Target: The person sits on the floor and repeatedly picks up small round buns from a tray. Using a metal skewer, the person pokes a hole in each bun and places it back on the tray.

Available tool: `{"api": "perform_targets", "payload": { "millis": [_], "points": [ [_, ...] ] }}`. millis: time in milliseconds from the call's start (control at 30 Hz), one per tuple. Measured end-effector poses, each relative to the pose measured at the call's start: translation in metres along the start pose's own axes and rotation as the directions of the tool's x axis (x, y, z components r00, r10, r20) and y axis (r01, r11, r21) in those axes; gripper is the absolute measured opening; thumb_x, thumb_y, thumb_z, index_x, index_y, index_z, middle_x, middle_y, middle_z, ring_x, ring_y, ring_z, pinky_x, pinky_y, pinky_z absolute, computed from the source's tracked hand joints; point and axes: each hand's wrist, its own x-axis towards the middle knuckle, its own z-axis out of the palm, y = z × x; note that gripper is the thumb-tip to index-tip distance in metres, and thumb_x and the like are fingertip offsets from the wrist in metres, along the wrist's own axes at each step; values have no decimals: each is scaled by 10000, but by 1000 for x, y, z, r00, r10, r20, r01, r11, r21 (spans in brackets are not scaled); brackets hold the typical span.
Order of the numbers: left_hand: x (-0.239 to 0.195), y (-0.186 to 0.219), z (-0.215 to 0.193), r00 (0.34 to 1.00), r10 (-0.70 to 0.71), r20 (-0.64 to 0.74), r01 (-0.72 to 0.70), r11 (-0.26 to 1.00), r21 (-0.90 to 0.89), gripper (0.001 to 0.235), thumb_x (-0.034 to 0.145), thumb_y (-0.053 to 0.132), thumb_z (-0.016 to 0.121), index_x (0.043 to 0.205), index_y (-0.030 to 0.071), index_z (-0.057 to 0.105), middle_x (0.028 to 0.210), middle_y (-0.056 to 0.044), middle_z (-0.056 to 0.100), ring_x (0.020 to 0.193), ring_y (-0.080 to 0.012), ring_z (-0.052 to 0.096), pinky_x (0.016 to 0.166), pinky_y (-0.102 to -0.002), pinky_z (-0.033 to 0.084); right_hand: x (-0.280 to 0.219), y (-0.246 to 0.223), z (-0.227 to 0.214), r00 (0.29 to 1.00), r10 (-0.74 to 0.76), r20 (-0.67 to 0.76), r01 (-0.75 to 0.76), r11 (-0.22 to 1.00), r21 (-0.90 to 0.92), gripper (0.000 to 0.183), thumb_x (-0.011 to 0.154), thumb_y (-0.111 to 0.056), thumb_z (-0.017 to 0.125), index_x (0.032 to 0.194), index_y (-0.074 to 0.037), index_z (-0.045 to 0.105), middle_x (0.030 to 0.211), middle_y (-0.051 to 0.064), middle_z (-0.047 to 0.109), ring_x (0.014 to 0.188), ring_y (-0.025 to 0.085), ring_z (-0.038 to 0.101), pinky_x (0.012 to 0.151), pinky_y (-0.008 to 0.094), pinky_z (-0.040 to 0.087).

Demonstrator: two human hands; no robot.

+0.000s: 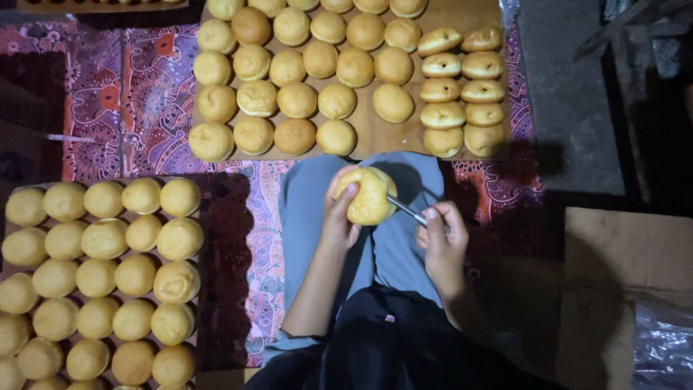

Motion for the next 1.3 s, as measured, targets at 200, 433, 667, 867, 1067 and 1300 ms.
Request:
{"api": "perform_targets", "payload": {
  "millis": [200,433,667,867,1067,1300],
  "points": [
    [-15,-5,-8,987,150,66,-164,908,386,498,863,90,822,1310,-20,632,1228,-115,683,1108,-196,666,995,-353,559,4,4,0,955,294,30,-296,948,119,203,1061,-163,564,877,-80,537,569,-41,408,432,52,352,396,250,268],
    [-20,-14,-1,998,22,-53,-5,951,311,450,840,57,793,1263,4,649,1183,-106,697,1046,-194,684,943,-366,584,2,-8,7,954,-301,-14,219,725,-653,207,1097,-135,577,908,-48,575,685,69,576,601,115,543,528,329,430],
    [-28,-17,12,999,-36,2,34,963,266,417,894,90,752,1283,-17,646,1157,-130,693,1024,-199,681,920,-353,574,-6,-28,12,928,-352,123,321,587,-743,123,1018,-95,644,914,-29,637,707,138,649,605,190,679,551,344,488],
    [-41,-17,14,996,-91,17,88,989,122,401,945,124,713,1301,-36,621,1198,-180,686,1058,-244,684,936,-379,577,-10,-40,13,887,-341,313,447,458,-769,202,975,-106,724,805,-48,632,659,154,609,568,235,610,544,373,432],
    [-44,4,3,981,-178,74,186,974,-130,474,1002,340,595,1323,-7,567,1309,-255,636,1119,-329,687,949,-445,596,-16,-86,-33,867,-477,142,470,693,-547,116,988,-64,783,985,-21,676,874,105,714,761,118,688,665,263,537],
    [-60,6,11,955,-180,236,226,957,-184,508,1022,397,592,1345,7,559,1347,-271,607,1101,-356,678,922,-469,591,-38,-133,-10,749,-324,578,643,566,-516,261,782,-32,857,927,-25,640,788,101,701,579,94,633,531,254,486]
  ]
}}
